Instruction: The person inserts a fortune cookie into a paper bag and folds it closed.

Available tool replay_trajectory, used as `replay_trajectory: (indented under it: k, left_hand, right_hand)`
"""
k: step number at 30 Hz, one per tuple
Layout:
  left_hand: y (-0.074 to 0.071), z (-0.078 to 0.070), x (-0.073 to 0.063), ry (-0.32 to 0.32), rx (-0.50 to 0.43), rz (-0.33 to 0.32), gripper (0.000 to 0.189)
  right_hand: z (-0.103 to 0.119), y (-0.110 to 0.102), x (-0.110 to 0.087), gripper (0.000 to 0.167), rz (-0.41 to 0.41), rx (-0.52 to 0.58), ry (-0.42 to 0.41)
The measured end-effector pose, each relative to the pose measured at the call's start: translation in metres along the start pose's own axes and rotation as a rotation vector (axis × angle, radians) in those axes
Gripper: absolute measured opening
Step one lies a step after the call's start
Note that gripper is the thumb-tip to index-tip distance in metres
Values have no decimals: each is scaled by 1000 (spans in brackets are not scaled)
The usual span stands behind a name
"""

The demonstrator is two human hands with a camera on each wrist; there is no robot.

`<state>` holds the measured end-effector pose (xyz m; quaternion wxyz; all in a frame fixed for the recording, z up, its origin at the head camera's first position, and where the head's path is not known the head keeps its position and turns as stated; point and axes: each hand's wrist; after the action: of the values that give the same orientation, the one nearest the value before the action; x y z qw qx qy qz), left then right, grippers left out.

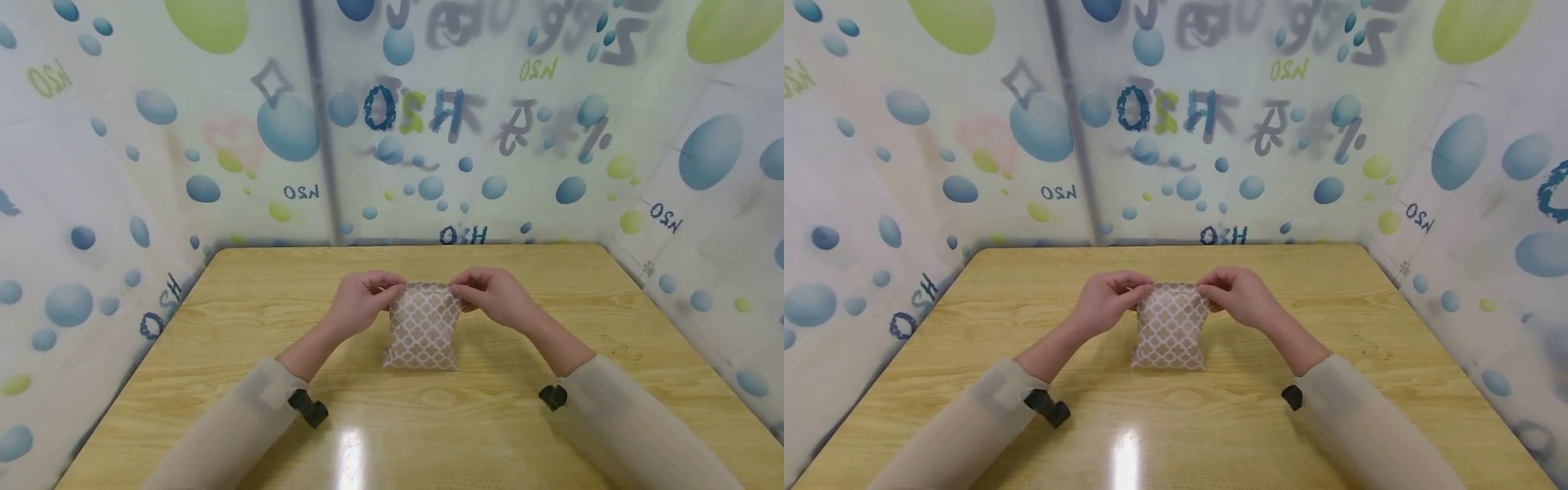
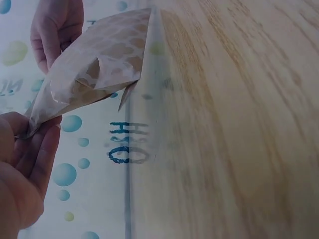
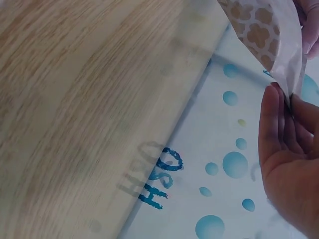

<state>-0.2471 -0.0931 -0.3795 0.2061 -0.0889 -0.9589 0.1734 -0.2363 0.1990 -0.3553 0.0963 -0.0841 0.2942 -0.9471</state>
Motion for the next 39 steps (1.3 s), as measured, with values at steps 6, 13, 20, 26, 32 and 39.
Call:
replay_trajectory:
  k: [6, 13, 20, 26, 32, 39]
  left_hand:
    - [0, 4, 2, -58, -26, 25, 17]
    - [3, 13, 9, -178, -45, 73, 19]
    - [8, 20, 16, -279, -49, 75, 19]
    - [14, 27, 22, -360, -15, 69, 18]
    - [16, 36, 29, -384, 9, 30, 19]
    - [13, 38, 29, -402, 67, 2, 27]
  right_hand:
    - [-1, 3, 3, 19, -2, -66, 2]
    - [-6, 4, 11, 17, 16, -135, -24]
    - [-14, 8, 19, 23, 24, -77, 73]
    - [-20, 9, 17, 42, -16, -199, 99]
    - [-22, 2, 11, 46, -63, -251, 80]
    - [-23, -2, 7, 47, -68, -260, 84]
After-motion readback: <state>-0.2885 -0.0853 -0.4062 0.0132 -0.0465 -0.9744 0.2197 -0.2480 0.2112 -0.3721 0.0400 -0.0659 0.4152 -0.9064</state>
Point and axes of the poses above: each hand's wrist, its own x-axis towards the middle knuckle, its own y-axis out of the palm, z = x × y, and after that the axes turned 6 degrees about -z, right-handed
